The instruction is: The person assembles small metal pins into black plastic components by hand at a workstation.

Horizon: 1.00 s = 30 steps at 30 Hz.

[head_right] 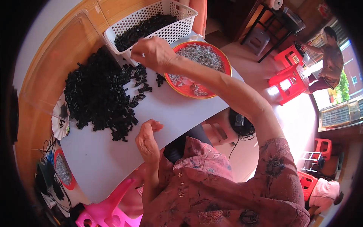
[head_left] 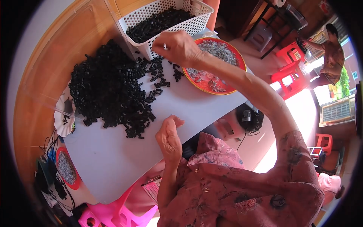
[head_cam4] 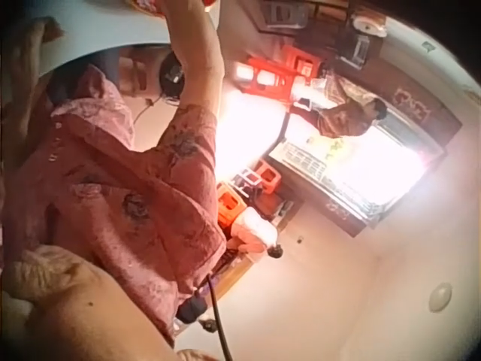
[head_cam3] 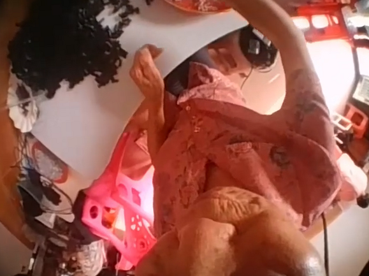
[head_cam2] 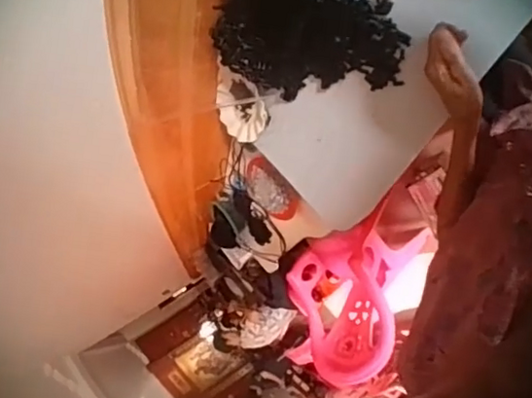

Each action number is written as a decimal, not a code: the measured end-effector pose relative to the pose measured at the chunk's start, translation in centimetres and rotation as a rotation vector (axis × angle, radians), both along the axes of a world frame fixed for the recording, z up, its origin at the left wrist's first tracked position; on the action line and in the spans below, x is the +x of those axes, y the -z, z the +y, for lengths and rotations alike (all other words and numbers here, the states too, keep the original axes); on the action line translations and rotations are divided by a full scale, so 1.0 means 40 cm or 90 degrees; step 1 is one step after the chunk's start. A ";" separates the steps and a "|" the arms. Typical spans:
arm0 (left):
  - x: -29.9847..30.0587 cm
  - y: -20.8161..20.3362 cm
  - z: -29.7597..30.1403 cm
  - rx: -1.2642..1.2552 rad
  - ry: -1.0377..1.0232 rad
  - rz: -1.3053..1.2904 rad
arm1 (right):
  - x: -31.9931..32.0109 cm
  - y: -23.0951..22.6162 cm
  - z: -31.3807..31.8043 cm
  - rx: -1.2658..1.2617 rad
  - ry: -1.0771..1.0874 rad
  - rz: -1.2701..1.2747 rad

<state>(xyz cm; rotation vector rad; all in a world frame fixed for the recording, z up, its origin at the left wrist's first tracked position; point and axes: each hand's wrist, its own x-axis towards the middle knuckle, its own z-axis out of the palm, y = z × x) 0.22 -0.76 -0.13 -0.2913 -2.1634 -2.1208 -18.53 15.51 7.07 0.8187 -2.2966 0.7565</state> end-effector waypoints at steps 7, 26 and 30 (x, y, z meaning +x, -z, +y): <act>0.000 -0.005 0.005 -0.055 -0.022 -0.018 | -0.050 0.144 -0.001 0.181 -0.026 -0.146; 0.001 0.012 -0.004 -0.063 -0.068 -0.039 | 0.225 0.097 -0.034 -0.196 -0.167 -0.388; -0.004 -0.005 0.010 -0.013 -0.088 -0.052 | 0.329 0.157 -0.028 -0.388 -0.188 -0.562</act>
